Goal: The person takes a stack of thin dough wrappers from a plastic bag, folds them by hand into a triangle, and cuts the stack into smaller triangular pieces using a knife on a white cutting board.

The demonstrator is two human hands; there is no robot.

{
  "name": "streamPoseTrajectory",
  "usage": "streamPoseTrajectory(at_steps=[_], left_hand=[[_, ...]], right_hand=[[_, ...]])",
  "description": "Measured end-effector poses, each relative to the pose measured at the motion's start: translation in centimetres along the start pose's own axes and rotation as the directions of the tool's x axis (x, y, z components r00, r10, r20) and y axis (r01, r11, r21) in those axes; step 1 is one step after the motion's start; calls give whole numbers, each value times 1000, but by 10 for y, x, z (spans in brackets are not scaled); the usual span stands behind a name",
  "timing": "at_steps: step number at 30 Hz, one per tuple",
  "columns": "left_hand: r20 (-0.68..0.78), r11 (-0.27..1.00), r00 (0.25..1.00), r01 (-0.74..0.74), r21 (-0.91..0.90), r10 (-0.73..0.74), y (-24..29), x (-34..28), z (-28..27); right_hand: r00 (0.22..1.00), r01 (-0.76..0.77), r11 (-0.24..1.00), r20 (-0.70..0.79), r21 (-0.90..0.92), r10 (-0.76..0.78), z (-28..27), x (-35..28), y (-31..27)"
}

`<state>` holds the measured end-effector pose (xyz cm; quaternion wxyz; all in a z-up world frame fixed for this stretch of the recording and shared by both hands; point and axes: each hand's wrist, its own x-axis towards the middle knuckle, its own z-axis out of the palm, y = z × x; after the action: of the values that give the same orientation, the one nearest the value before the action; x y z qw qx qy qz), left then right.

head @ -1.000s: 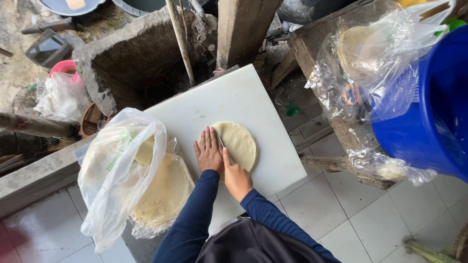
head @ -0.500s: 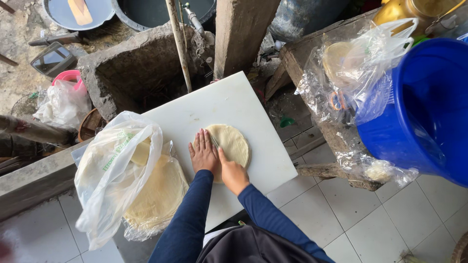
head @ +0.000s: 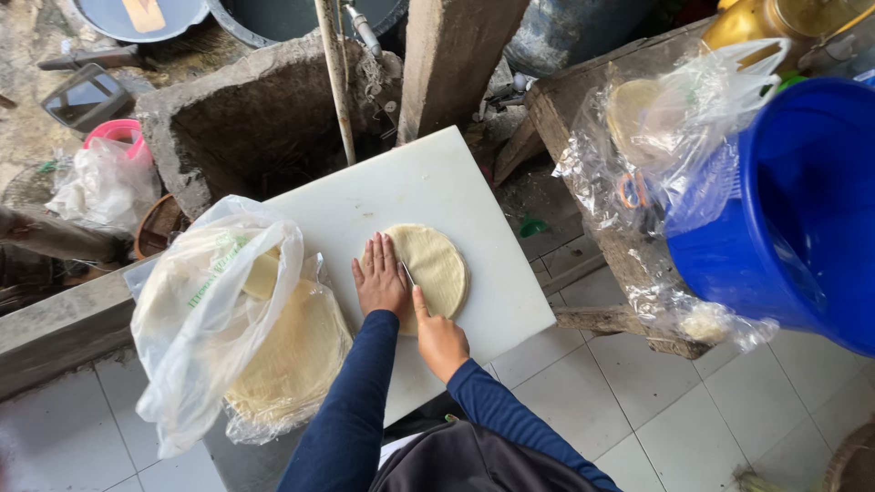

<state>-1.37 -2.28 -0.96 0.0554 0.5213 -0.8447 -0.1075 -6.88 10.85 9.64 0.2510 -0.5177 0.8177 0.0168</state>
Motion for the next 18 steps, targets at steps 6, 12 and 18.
streamPoseTrajectory(at_steps=[6,12,18], left_hand=[[85,960,992,109,-259,-90,-1,5,-8],[-59,953,956,-291,-85,287,-1,54,-13],[33,955,962,-263,-137,270,-7,64,-18]], right_hand=[[999,50,996,-17,80,-49,0,4,18],[998,53,993,-31,104,-50,1,3,15],[1000,26,994,12,104,-27,-8,-5,10]])
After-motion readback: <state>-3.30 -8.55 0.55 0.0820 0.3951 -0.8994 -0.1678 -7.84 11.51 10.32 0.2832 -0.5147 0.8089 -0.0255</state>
